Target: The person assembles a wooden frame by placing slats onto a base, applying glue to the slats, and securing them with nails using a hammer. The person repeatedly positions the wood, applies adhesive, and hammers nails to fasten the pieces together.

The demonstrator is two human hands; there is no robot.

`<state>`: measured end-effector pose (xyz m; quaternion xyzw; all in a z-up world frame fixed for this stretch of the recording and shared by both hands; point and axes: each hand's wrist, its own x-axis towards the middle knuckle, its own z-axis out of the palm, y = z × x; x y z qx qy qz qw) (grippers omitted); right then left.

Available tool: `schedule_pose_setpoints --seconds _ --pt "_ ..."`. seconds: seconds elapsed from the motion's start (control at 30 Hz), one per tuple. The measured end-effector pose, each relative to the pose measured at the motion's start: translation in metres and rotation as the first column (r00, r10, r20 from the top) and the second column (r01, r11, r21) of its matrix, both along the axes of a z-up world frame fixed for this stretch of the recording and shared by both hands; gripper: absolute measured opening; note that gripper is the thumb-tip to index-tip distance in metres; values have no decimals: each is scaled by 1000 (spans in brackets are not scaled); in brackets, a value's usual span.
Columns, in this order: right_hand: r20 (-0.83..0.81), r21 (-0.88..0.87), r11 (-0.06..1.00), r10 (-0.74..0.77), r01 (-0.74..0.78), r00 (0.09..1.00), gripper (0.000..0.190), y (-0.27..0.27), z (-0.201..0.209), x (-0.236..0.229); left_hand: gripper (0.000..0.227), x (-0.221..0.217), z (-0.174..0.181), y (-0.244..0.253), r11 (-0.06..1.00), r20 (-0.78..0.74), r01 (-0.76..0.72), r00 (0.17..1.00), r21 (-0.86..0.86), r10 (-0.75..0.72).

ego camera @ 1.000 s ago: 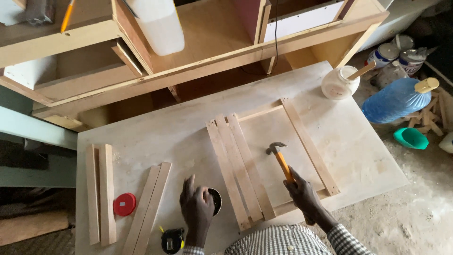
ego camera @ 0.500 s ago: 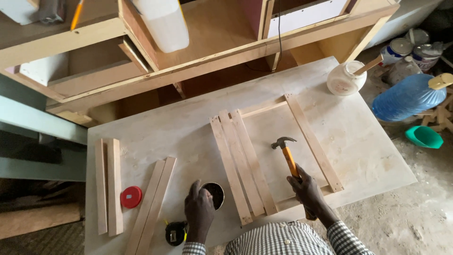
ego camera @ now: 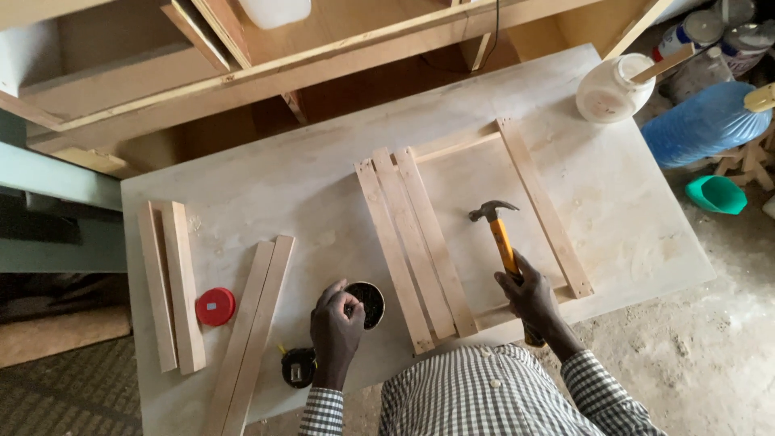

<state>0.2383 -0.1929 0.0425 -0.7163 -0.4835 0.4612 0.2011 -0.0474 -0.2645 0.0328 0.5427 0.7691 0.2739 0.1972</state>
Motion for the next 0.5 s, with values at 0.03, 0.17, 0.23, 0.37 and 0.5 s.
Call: schedule_pose_setpoints --seconds 0.03,0.17,0.23,0.37,0.5 --pt "1 -8 1000 2 -2 1000 49 0 0 1 9 -1 -4 -1 1000 1 -2 1000 -8 2" --pt "-32 0 1000 -11 11 999 50 2 -12 5 22 -1 -22 0 984 -316 163 932 -77 -179" --pt "-40 -2 999 -37 37 998 51 1 -18 8 12 2 -26 -1 984 -354 150 919 -96 -175" --pt "-76 -7 999 -44 43 996 50 2 -9 6 9 4 -11 -1 996 -202 77 976 -50 -85" --pt "-89 2 999 -45 45 995 49 3 -10 8 10 1 6 1 992 67 18 997 127 -27"
